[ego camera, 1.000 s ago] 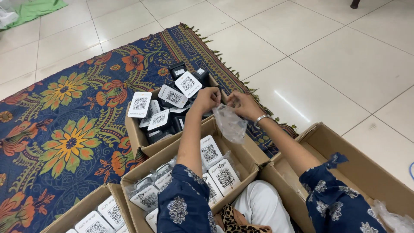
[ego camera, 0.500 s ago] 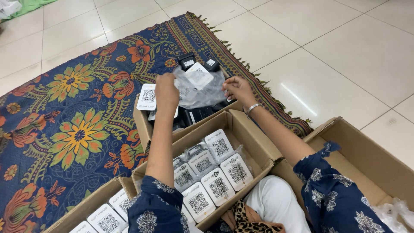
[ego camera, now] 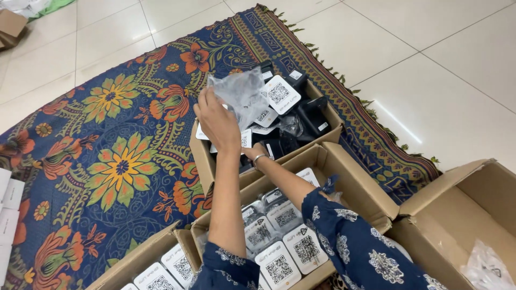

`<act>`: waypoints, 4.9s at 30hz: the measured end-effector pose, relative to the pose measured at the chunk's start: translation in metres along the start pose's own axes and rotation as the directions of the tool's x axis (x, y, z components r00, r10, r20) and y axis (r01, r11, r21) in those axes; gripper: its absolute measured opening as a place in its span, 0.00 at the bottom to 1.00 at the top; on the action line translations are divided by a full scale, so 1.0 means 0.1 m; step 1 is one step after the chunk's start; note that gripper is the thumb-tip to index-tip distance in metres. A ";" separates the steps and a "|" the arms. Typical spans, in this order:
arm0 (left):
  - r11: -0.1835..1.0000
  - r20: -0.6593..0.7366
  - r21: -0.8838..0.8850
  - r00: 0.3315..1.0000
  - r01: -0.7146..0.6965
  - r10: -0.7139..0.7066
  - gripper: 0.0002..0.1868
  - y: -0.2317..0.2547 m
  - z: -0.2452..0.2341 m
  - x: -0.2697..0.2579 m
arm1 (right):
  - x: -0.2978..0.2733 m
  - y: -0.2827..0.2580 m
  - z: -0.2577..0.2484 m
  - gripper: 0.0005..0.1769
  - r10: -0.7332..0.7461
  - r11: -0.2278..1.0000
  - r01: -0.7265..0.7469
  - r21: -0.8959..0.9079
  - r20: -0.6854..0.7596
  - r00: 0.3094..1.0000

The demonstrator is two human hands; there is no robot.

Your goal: The person packs electronic scanners with QR codes into plastic bags and boxes.

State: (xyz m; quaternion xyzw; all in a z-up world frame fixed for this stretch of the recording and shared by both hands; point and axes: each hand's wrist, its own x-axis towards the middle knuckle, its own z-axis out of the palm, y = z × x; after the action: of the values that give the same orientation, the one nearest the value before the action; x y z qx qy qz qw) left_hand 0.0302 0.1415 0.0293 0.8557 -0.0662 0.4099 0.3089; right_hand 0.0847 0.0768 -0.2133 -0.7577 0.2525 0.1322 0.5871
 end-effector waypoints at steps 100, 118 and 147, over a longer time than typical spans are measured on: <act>0.633 0.901 -0.130 0.176 -0.763 0.397 0.08 0.93 0.60 -1.34 | -2.30 0.33 -3.19 0.35 -0.196 0.765 0.540 -0.351 0.671 0.715; 0.876 0.902 -0.428 -0.156 -0.224 0.402 0.70 1.23 0.48 -1.87 | -2.60 0.79 -3.17 0.04 -0.692 0.155 0.813 -0.562 0.525 0.495; 0.945 0.929 -0.297 0.188 -0.138 0.320 0.27 1.15 0.52 -2.52 | -0.16 3.10 -2.42 0.08 -0.043 0.928 -0.033 0.370 0.197 0.979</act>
State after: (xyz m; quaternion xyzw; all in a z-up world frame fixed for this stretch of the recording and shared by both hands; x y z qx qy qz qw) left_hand -0.1426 -0.0162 -0.1282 0.8779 -0.3998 -0.1745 0.1975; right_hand -0.1190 -0.2076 -0.3939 -0.6160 0.2101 0.1568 0.7428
